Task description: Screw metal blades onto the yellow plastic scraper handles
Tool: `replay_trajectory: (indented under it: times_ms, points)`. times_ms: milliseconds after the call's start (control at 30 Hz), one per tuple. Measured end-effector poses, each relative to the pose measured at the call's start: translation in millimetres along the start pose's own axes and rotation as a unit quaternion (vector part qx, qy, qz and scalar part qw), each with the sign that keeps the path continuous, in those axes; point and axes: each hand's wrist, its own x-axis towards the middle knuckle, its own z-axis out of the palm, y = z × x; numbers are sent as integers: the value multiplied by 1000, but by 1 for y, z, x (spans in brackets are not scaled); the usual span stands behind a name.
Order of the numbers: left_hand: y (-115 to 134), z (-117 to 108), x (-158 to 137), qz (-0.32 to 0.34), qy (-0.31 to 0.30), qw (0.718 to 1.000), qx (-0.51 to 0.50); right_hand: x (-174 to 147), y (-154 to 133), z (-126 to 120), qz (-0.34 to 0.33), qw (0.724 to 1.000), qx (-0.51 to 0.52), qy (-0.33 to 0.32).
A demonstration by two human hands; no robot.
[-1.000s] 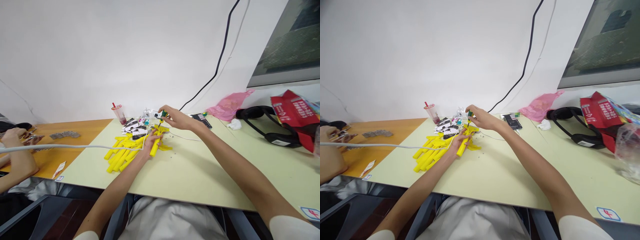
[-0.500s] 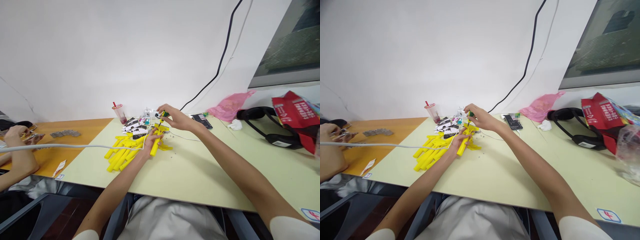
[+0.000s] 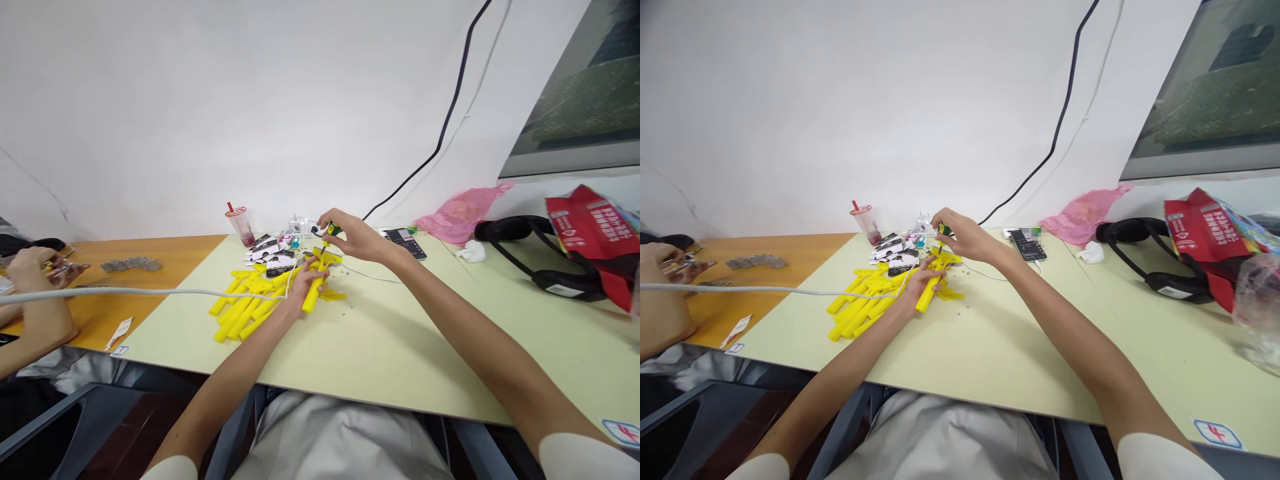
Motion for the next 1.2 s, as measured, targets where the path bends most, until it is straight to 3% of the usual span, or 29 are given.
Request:
replay_trajectory:
  times_ms: [133, 733, 967, 1200]
  points:
    - [2, 2, -1, -9, -7, 1000, 1, -1, 0, -2, 16, 999, -31, -3]
    - [-1, -1, 3, -1, 7, 1000, -9, -3, 4, -2, 19, 999, 12, -30]
    - [-2, -3, 4, 2, -21, 1000, -5, -2, 2, -3, 41, 998, -50, -10]
    - [0, -6, 6, 7, 4, 1000, -7, -3, 4, -2, 47, 998, 3, -35]
